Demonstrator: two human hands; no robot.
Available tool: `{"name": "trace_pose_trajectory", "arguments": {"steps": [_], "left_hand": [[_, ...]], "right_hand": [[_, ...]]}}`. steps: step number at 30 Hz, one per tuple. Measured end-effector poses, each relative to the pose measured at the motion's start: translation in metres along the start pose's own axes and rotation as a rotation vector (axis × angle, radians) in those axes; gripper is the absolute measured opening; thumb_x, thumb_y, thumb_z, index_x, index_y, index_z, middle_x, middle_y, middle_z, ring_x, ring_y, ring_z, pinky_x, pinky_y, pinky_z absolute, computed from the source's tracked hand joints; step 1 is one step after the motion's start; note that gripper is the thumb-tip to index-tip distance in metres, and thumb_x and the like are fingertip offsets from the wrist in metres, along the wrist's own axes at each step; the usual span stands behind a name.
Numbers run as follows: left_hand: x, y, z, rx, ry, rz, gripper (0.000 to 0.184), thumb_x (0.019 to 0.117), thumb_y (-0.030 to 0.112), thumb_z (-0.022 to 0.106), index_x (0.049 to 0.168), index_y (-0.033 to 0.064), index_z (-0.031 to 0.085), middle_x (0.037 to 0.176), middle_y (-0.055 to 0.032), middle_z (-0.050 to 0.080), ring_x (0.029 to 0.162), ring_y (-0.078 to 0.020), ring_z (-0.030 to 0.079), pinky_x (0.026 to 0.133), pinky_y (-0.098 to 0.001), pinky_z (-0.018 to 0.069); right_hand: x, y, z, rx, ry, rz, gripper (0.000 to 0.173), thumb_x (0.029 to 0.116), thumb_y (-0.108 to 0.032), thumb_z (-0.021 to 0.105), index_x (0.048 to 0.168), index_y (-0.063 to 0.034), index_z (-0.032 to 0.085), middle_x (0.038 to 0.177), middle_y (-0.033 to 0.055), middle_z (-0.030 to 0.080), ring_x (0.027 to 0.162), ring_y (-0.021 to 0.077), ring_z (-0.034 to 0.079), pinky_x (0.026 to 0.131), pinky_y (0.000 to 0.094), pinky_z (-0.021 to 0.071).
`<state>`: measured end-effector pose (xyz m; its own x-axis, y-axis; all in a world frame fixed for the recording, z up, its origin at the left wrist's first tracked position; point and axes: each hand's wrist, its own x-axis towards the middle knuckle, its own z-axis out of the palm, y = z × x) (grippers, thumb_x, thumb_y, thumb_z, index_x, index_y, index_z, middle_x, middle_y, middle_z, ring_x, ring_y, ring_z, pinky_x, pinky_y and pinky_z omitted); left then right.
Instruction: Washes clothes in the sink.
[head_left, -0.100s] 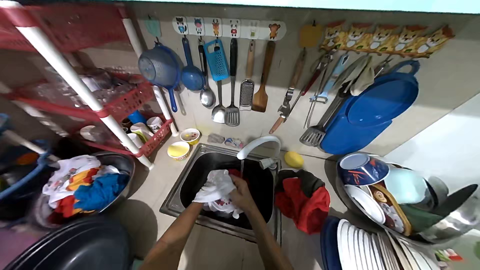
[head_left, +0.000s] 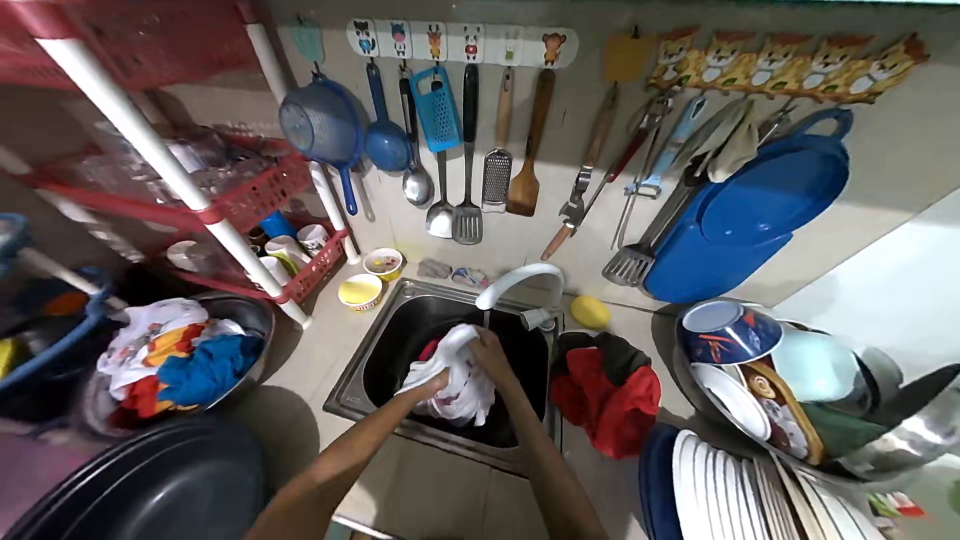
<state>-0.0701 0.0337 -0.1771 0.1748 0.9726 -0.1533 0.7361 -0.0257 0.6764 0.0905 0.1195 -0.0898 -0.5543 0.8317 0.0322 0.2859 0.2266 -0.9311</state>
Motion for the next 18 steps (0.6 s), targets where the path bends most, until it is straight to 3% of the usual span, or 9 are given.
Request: {"name": "trace_pose_trajectory", "arguments": {"steps": [2,3,4,7,9,10,13,15,18], "left_hand": [[0.013,0.034,-0.008,-0.165,-0.232,-0.39,0.048,0.1088,0.03,0.047,0.135,-0.0099,0.056,0.14,-0.0322,0.054,0.134,-0.0433,0.05,0.112,-0.059,0.0361],[0.013,0.044,-0.013,-0.259,-0.213,-0.474,0.05,0.1078,0.034,0.049,0.136,-0.0071,0.058,0.139,-0.0286,0.057,0.131,-0.0396,0.053,0.11,-0.0584,0.038],[0.011,0.049,-0.02,-0.388,-0.147,-0.497,0.048,0.1073,0.033,0.05,0.134,-0.0056,0.057,0.13,-0.0255,0.06,0.117,-0.0341,0.057,0.1,-0.0537,0.0441],[0.006,0.066,-0.06,-0.706,0.068,-0.429,0.035,0.1109,0.029,0.038,0.125,0.0024,0.056,0.095,-0.0085,0.063,0.077,-0.0149,0.061,0.07,-0.0338,0.0533],[0.005,0.074,-0.082,-0.829,0.175,-0.362,0.033,0.1118,0.031,0.035,0.109,0.0073,0.057,0.075,0.0002,0.058,0.059,-0.0084,0.055,0.057,-0.0256,0.0493],[0.005,0.079,-0.092,-0.857,0.215,-0.321,0.033,0.112,0.031,0.034,0.102,0.0095,0.056,0.069,0.003,0.055,0.054,-0.0062,0.051,0.053,-0.0227,0.0473],[0.002,0.103,-0.11,-0.942,0.294,-0.227,0.033,0.1123,0.03,0.034,0.1,0.0095,0.056,0.066,0.0036,0.055,0.051,-0.003,0.05,0.05,-0.0176,0.0454],[0.001,0.118,-0.114,-1.014,0.322,-0.144,0.035,0.1119,0.033,0.035,0.098,0.01,0.057,0.067,0.0025,0.058,0.054,-0.0038,0.055,0.052,-0.0184,0.0486],[-0.002,0.137,-0.123,-1.095,0.359,0.018,0.034,0.1114,0.032,0.032,0.107,0.011,0.059,0.08,0.001,0.067,0.067,-0.0057,0.064,0.061,-0.0224,0.0557]], "right_hand": [[0.023,0.031,-0.012,-0.418,-0.123,0.281,0.043,0.1079,-0.029,0.049,0.129,0.0065,0.063,0.132,0.0282,0.062,0.127,0.0384,0.059,0.108,0.0532,0.0448],[0.024,0.042,-0.018,-0.548,-0.21,0.405,0.048,0.1054,-0.033,0.054,0.131,0.0066,0.061,0.142,0.0304,0.055,0.135,0.0438,0.051,0.111,0.0594,0.041],[0.021,0.052,-0.023,-0.617,-0.266,0.461,0.047,0.1013,-0.03,0.061,0.13,0.0076,0.061,0.144,0.0325,0.05,0.138,0.0476,0.046,0.111,0.0633,0.0392],[0.003,0.062,-0.033,-0.454,-0.27,0.293,0.044,0.1023,-0.03,0.062,0.125,0.0082,0.064,0.129,0.0295,0.063,0.124,0.0404,0.06,0.108,0.055,0.0452],[-0.017,0.052,-0.028,-0.093,-0.116,0.11,0.036,0.107,-0.024,0.053,0.114,0.009,0.066,0.101,0.0195,0.07,0.091,0.024,0.07,0.087,0.0397,0.0572],[-0.026,0.043,-0.023,0.11,-0.03,0.012,0.033,0.1073,-0.019,0.05,0.108,0.0101,0.065,0.09,0.0138,0.069,0.079,0.017,0.068,0.078,0.0343,0.059],[-0.036,0.018,-0.005,0.618,0.132,-0.234,0.03,0.1035,-0.013,0.039,0.096,0.0032,0.063,0.081,0.0026,0.071,0.075,0.0119,0.07,0.078,0.0331,0.0612],[-0.029,0.009,0.006,0.746,0.106,-0.242,0.033,0.1041,-0.015,0.035,0.1,0.0017,0.062,0.085,0.0039,0.073,0.08,0.0139,0.072,0.08,0.0347,0.0619],[-0.012,0.011,0.023,0.364,0.037,-0.269,0.023,0.1013,-0.007,0.048,0.095,0.005,0.066,0.078,0.0032,0.063,0.071,0.0057,0.059,0.07,0.0258,0.0522]]}}
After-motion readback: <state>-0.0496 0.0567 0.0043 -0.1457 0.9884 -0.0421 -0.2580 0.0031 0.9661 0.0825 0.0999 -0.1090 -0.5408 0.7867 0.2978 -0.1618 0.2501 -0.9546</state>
